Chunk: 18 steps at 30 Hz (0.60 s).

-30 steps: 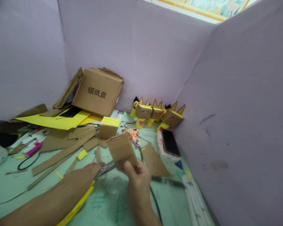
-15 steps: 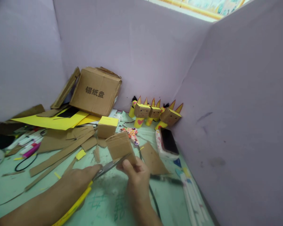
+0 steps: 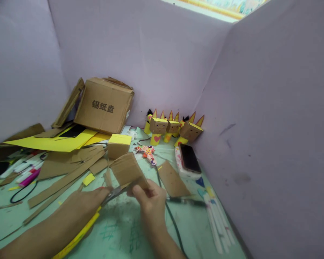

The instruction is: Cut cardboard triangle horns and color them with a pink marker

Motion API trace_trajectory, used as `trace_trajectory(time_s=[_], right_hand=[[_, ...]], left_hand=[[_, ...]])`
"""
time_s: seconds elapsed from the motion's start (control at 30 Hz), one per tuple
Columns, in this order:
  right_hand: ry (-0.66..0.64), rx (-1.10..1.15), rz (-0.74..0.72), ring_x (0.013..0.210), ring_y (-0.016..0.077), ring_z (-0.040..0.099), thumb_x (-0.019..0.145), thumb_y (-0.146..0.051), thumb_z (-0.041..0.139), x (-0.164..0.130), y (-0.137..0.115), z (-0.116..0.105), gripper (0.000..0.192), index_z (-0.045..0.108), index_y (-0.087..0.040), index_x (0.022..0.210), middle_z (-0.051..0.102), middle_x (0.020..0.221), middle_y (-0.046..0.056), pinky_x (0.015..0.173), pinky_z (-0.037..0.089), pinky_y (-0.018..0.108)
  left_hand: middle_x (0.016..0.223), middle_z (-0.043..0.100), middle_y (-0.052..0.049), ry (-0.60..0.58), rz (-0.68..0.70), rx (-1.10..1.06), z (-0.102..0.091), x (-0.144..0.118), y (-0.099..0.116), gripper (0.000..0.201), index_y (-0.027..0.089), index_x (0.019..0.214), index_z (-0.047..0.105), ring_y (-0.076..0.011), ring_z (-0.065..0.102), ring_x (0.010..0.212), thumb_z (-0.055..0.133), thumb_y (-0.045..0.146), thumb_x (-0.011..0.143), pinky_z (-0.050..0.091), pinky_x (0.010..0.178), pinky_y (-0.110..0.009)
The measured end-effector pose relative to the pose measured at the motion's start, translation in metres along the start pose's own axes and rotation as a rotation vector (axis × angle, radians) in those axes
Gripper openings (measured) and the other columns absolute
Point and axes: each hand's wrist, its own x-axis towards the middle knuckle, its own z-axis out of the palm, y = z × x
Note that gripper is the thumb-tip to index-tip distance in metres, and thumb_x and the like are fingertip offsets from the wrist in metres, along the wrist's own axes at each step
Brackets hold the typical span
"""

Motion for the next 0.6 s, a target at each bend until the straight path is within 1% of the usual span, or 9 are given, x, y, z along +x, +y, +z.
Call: trace_trajectory(time_s=[0.1, 0.23, 0.4, 0.53, 0.6], right_hand=[[-0.004, -0.012, -0.007, 0.059, 0.0164, 0.060, 0.068, -0.031, 0.068, -0.0007, -0.0022, 0.0004, 0.017, 0.070, -0.014, 0.070, 0.067, 0.061, 0.004, 0.058, 0.052, 0.028], [0.028, -0.024, 0.024, 0.057, 0.0169, 0.061, 0.065, -0.032, 0.070, -0.0016, -0.0057, 0.0016, 0.020, 0.069, -0.013, 0.068, 0.067, 0.061, 0.004, 0.057, 0.053, 0.030], [0.021, -0.022, 0.022, 0.055, 0.0162, 0.061, 0.065, -0.031, 0.069, -0.0007, -0.0043, 0.0015, 0.017, 0.068, -0.013, 0.066, 0.065, 0.058, 0.002, 0.056, 0.053, 0.029], [0.024, -0.023, 0.021, 0.053, 0.0159, 0.060, 0.064, -0.031, 0.070, 0.0007, -0.0046, 0.0011, 0.018, 0.067, -0.013, 0.063, 0.063, 0.055, 0.001, 0.055, 0.052, 0.029], [0.025, -0.044, 0.021, 0.053, 0.0158, 0.059, 0.064, -0.031, 0.069, 0.0011, -0.0058, 0.0008, 0.018, 0.067, -0.013, 0.063, 0.063, 0.055, 0.002, 0.055, 0.052, 0.029]], left_hand=[[0.089, 0.066, -0.009, -0.021, -0.019, 0.029, 0.0027, 0.0013, 0.0007, 0.044, 0.021, 0.114, 0.047, -0.0257, 0.063, 0.082, 0.040, 0.008, 0.072, 0.045, 0.070, -0.034], [0.088, 0.066, -0.008, -0.032, -0.031, 0.083, 0.0054, 0.0015, 0.0014, 0.050, 0.021, 0.116, 0.047, -0.0260, 0.063, 0.078, 0.037, 0.004, 0.070, 0.045, 0.066, -0.034], [0.094, 0.066, -0.008, -0.007, -0.031, 0.091, 0.0075, 0.0007, -0.0026, 0.049, 0.021, 0.114, 0.048, -0.0242, 0.063, 0.082, 0.038, 0.006, 0.069, 0.044, 0.071, -0.033], [0.092, 0.066, -0.008, -0.022, -0.015, 0.052, 0.0087, 0.0019, -0.0062, 0.047, 0.022, 0.115, 0.047, -0.0232, 0.063, 0.081, 0.039, 0.009, 0.071, 0.045, 0.071, -0.031], [0.091, 0.066, -0.008, -0.009, 0.000, 0.034, 0.0097, 0.0029, -0.0072, 0.043, 0.021, 0.113, 0.048, -0.0224, 0.062, 0.083, 0.037, 0.010, 0.074, 0.045, 0.073, -0.030]])
